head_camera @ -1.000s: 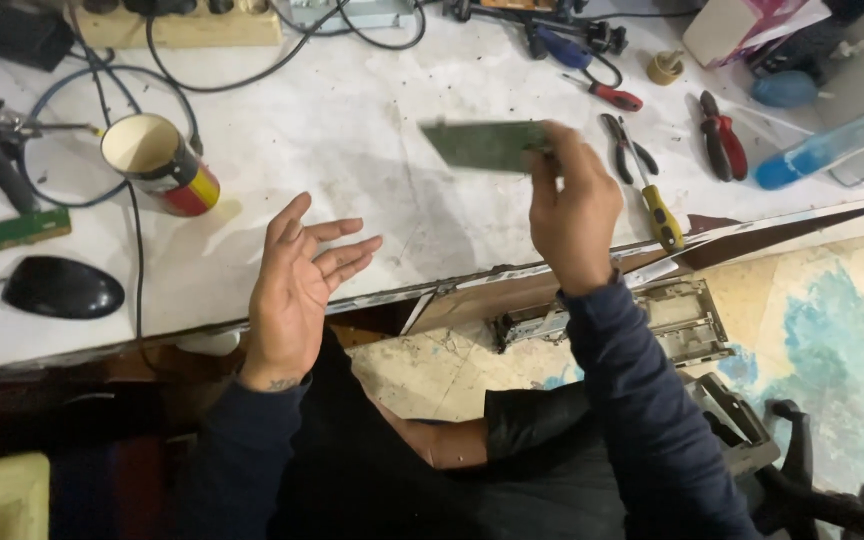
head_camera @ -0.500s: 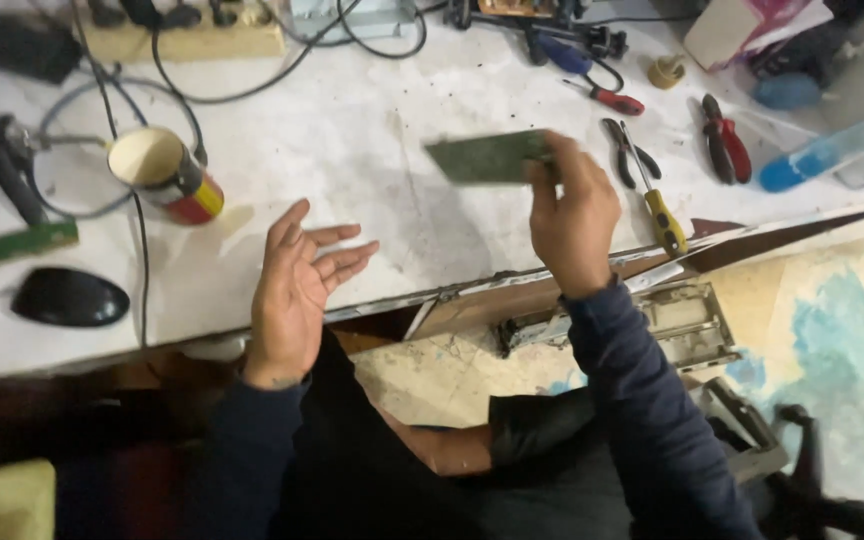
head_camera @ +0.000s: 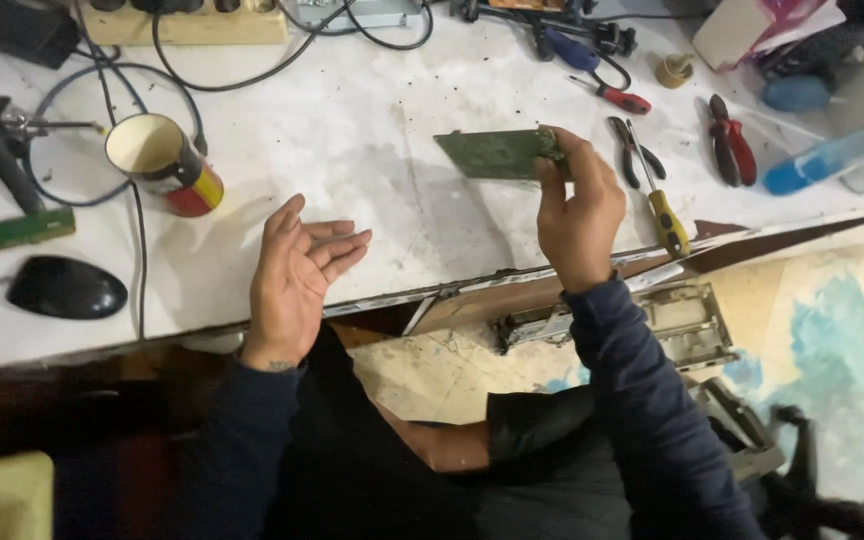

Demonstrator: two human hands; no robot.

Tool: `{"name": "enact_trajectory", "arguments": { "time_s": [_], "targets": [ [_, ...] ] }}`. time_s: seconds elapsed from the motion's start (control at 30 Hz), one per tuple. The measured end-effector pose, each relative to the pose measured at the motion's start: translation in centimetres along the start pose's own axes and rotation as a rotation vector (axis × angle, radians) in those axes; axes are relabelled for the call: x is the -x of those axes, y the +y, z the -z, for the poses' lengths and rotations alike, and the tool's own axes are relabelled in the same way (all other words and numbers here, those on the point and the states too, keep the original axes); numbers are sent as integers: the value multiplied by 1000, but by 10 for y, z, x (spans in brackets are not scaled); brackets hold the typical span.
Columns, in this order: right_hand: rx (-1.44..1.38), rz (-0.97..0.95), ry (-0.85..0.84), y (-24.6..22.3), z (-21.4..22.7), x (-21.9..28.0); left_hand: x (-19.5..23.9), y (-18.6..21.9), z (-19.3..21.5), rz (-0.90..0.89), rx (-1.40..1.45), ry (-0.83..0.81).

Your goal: The person wipes a green circuit board with a white cloth, turning it over to clean both sides. They repeatedly rub the surface and edges, then briefly set the cloth down before resuming wiping.

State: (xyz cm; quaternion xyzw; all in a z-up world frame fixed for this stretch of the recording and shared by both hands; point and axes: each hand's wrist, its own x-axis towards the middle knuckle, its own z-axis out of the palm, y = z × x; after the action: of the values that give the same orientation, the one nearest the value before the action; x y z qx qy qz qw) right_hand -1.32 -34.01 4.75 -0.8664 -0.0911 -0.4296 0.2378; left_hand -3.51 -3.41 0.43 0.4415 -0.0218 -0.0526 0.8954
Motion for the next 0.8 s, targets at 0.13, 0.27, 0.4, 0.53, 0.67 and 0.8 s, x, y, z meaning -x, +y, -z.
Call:
{"name": "enact_trajectory", "arguments": {
  "time_s": [0.13,0.27,0.4,0.53,0.67,0.8],
  "targets": [
    [-25,-15,27,6,1,-1,1,2,-2,12,10,28],
    [-165,-76,169,-10,27,-10,-2,0,-5,0,-54,55],
    [-637,-427,250,-30,31,-14,9,21,-47,-85,-259,21],
    [-1026,-825,287,-53,41,-14,16,30,-76,-351,-500,-228],
    [-1131,-843,241,-62,50,-12,13,39,-98,-498,-585,-278],
    [-1175,-812,235,-61,49,-4,12,37,-107,-493,-553,-230]
  ]
}}
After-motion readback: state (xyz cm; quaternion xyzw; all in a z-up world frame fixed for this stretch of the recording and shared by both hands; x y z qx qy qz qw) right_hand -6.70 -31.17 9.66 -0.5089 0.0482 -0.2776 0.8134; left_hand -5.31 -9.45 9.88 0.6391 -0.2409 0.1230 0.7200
